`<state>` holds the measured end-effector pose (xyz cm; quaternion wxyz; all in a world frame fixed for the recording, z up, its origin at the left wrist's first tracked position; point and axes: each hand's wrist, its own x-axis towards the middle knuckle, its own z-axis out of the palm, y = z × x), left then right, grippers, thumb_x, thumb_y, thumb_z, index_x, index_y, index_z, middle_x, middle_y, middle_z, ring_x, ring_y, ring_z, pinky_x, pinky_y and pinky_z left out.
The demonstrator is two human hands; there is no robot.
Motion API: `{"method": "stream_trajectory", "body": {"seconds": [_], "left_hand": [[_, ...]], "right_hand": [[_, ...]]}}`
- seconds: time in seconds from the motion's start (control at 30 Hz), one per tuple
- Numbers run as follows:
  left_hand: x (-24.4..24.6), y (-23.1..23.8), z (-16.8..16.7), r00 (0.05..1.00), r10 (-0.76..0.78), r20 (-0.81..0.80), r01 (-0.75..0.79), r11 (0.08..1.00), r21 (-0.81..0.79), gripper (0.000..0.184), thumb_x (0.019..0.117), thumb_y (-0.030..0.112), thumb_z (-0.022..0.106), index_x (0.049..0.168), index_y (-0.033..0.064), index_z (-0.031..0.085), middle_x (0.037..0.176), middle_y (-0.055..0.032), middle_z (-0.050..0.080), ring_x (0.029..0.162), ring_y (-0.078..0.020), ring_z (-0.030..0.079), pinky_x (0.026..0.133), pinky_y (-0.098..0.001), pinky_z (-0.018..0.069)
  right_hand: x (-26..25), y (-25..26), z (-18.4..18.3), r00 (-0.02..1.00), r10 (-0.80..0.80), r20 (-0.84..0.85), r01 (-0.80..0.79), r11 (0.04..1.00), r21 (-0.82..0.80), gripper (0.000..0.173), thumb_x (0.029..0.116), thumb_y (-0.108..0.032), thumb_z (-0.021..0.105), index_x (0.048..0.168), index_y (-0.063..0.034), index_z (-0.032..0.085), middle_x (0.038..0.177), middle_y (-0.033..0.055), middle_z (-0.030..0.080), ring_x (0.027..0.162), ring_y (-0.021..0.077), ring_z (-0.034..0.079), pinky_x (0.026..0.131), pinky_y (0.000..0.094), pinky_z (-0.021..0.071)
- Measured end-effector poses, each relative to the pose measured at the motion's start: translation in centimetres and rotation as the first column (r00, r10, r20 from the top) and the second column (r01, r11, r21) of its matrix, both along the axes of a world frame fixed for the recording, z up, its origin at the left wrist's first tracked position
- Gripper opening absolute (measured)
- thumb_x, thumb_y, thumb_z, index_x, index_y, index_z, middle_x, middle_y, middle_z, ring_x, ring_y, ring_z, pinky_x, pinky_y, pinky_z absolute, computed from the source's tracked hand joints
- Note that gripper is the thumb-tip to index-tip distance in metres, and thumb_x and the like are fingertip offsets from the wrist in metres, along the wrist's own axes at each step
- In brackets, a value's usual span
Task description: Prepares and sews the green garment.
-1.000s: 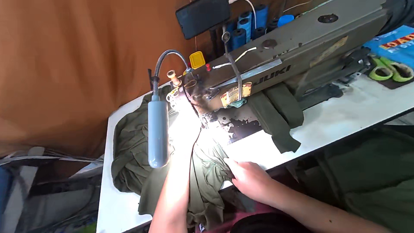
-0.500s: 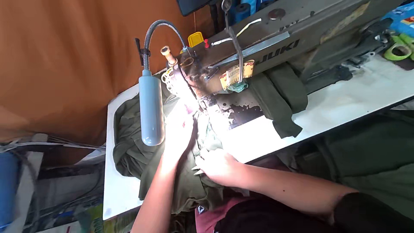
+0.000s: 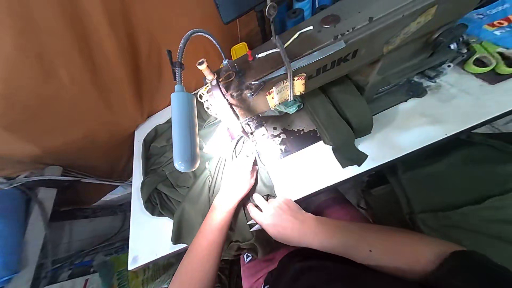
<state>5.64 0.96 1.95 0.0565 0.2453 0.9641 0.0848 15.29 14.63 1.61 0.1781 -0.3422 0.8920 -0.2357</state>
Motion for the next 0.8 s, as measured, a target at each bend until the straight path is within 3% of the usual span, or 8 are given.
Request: {"method": "stream_trajectory", "body": {"seconds": [0.1, 0.27, 0.4, 0.47, 0.53, 0.57, 0.67, 0.8], "left_hand": [[-0.3, 0.2, -0.1, 1.000, 0.019, 0.023, -0.019, 1.000, -0.002, 0.035, 0.1015, 0.025, 0.061, 0.117, -0.0038, 0.073, 0.116, -0.0246, 0.070, 0.112, -0.0412, 0.067, 0.094, -0.0577, 0.0512], [-0.5, 0.4, -1.4, 0.990, 0.054, -0.134, -0.056, 0.998, -0.010, 0.023, 0.1003, 0.011, 0.057, 0.096, -0.0030, 0.074, 0.097, -0.0217, 0.072, 0.098, -0.0399, 0.071, 0.083, -0.0555, 0.0548], [-0.7, 0.2, 0.0, 0.958, 0.275, 0.076, -0.279, 0.959, 0.051, 0.029, 0.1067, 0.016, 0.050, 0.102, -0.0036, 0.070, 0.104, -0.0214, 0.068, 0.106, -0.0377, 0.066, 0.092, -0.0556, 0.0500], [-0.8, -0.1, 0.4, 0.940, 0.325, 0.101, -0.337, 0.932, 0.131, 0.029, 0.1060, 0.016, 0.051, 0.098, -0.0045, 0.070, 0.099, -0.0216, 0.068, 0.101, -0.0369, 0.066, 0.089, -0.0552, 0.0514], [-0.8, -0.3, 0.7, 0.940, 0.324, 0.104, -0.339, 0.919, 0.202, 0.028, 0.1044, 0.015, 0.052, 0.097, -0.0052, 0.070, 0.095, -0.0220, 0.068, 0.096, -0.0368, 0.067, 0.087, -0.0560, 0.0522], [-0.8, -0.3, 0.7, 0.942, 0.320, 0.099, -0.334, 0.916, 0.221, 0.027, 0.1037, 0.014, 0.053, 0.097, -0.0051, 0.071, 0.094, -0.0216, 0.069, 0.095, -0.0364, 0.068, 0.086, -0.0558, 0.0528], [-0.9, -0.4, 0.5, 0.949, 0.309, 0.062, -0.314, 0.913, 0.261, 0.025, 0.1021, 0.013, 0.054, 0.095, -0.0047, 0.071, 0.093, -0.0203, 0.069, 0.093, -0.0350, 0.068, 0.084, -0.0539, 0.0536], [-0.9, -0.5, 0.0, 0.949, 0.316, 0.003, -0.303, 0.907, 0.293, 0.026, 0.1005, 0.014, 0.054, 0.090, -0.0040, 0.069, 0.088, -0.0185, 0.068, 0.087, -0.0330, 0.068, 0.079, -0.0513, 0.0545]], "right_hand": [[0.1, 0.1, -0.3, 1.000, -0.008, -0.024, 0.007, 1.000, -0.024, 0.035, 0.1064, -0.008, 0.041, 0.135, 0.0015, 0.057, 0.136, 0.0285, 0.057, 0.083, 0.0411, 0.071, 0.067, 0.0503, 0.0569], [0.1, 0.4, -0.7, 1.000, -0.007, -0.011, 0.006, 0.999, -0.051, 0.033, 0.1066, -0.011, 0.042, 0.133, 0.0010, 0.059, 0.139, 0.0273, 0.057, 0.082, 0.0401, 0.071, 0.067, 0.0493, 0.0570], [-1.0, 1.7, 0.3, 0.986, 0.083, 0.142, -0.075, 0.996, -0.058, 0.033, 0.1047, -0.010, 0.047, 0.135, -0.0012, 0.058, 0.150, 0.0261, 0.048, 0.098, 0.0428, 0.069, 0.076, 0.0548, 0.0557], [-1.5, 2.8, -0.4, 0.999, -0.004, 0.033, 0.013, 0.958, -0.286, 0.028, 0.0963, -0.006, 0.058, 0.122, -0.0008, 0.069, 0.131, 0.0236, 0.065, 0.103, 0.0393, 0.071, 0.080, 0.0542, 0.0579], [-2.8, 3.5, -0.6, 0.968, -0.241, -0.076, 0.178, 0.862, -0.475, 0.021, 0.0929, -0.009, 0.063, 0.108, 0.0011, 0.073, 0.099, 0.0187, 0.073, 0.087, 0.0335, 0.073, 0.073, 0.0516, 0.0592], [-3.8, 3.9, 0.1, 0.939, -0.339, -0.064, 0.273, 0.843, -0.464, 0.026, 0.0938, -0.016, 0.063, 0.110, 0.0015, 0.073, 0.096, 0.0193, 0.073, 0.084, 0.0332, 0.073, 0.072, 0.0519, 0.0584], [-7.9, 5.2, 2.1, 0.894, -0.425, 0.141, 0.447, 0.871, -0.205, 0.040, 0.1019, -0.028, 0.059, 0.131, -0.0013, 0.060, 0.126, 0.0224, 0.061, 0.103, 0.0345, 0.067, 0.089, 0.0527, 0.0540], [-11.1, 4.7, 2.0, 0.913, -0.357, 0.197, 0.371, 0.928, -0.038, 0.037, 0.1057, -0.019, 0.056, 0.137, 0.0003, 0.056, 0.129, 0.0227, 0.060, 0.117, 0.0363, 0.062, 0.102, 0.0521, 0.0486]]}}
